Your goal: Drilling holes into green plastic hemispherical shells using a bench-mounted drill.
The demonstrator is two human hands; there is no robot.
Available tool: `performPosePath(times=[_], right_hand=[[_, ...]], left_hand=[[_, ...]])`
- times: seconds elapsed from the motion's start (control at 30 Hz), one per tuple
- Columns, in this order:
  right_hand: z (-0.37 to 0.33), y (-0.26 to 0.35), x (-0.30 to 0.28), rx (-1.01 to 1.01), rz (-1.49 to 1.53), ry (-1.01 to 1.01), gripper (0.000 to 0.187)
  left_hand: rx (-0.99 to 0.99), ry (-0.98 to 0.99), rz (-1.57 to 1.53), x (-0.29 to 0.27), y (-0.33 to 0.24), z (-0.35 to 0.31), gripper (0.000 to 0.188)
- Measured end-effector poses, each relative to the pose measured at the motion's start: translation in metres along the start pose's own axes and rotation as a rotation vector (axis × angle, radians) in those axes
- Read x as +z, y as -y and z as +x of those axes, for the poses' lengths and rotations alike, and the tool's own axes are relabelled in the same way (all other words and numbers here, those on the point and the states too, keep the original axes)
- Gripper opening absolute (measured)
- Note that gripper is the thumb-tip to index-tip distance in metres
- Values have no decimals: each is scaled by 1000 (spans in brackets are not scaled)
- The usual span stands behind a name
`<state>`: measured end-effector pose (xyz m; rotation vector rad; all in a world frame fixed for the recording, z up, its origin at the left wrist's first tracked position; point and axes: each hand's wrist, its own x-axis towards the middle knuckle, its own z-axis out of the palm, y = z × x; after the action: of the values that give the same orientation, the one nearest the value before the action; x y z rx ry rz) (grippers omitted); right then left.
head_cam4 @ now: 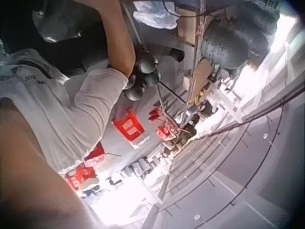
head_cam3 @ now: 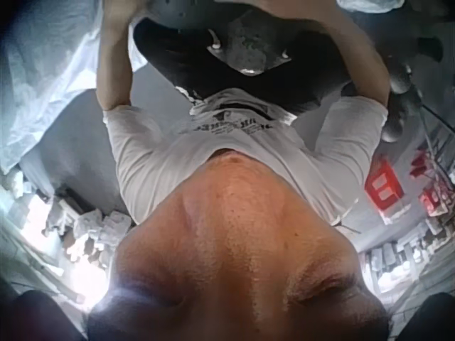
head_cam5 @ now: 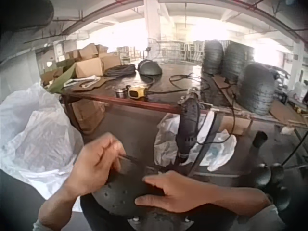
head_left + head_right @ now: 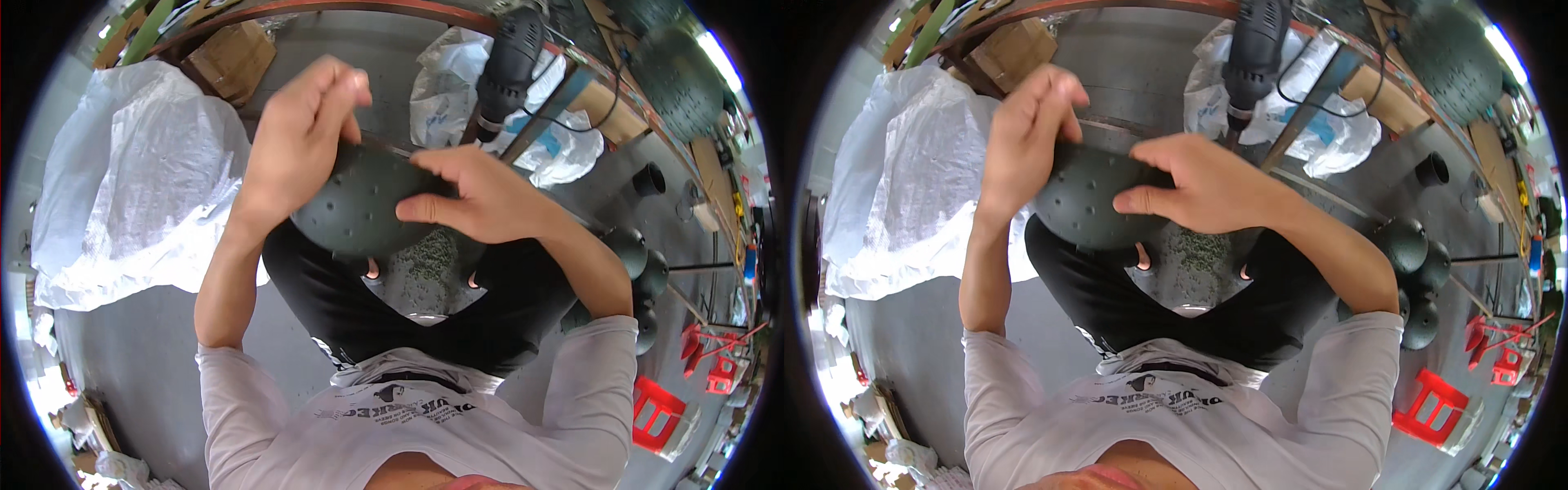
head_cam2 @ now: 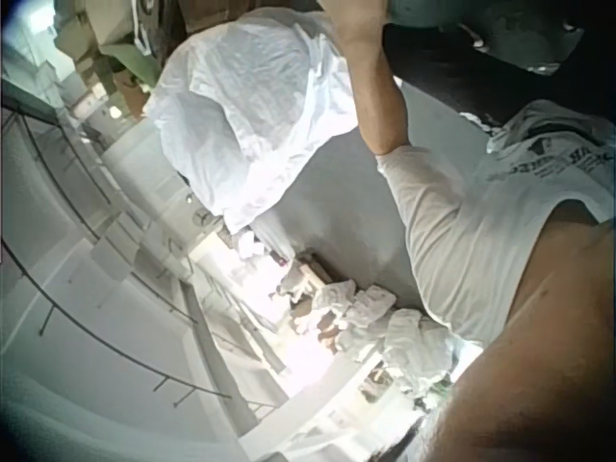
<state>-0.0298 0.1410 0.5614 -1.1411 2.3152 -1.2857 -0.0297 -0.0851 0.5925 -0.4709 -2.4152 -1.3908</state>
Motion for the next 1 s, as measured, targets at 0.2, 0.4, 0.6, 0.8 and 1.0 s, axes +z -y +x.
performPosePath(times=[0.2, 0.4, 0.6, 0.8, 1.0], right_hand=[[-48, -72, 21, 125, 309, 356, 37], [-64, -145, 12, 332, 365, 521, 41], [-83, -199, 0, 417, 388, 539, 41], [-91, -243, -5, 505, 346, 449, 43], [-77, -253, -9, 710, 452, 211, 59]], left_hand=[[-349, 868, -279, 34, 50, -62, 24], [-607, 1028, -411, 110, 101, -55, 23], [-511, 1244, -368, 166, 144, -33, 30], [-408, 1308, -381, 198, 193, -10, 37], [-348, 1201, -359, 209, 214, 6, 40]])
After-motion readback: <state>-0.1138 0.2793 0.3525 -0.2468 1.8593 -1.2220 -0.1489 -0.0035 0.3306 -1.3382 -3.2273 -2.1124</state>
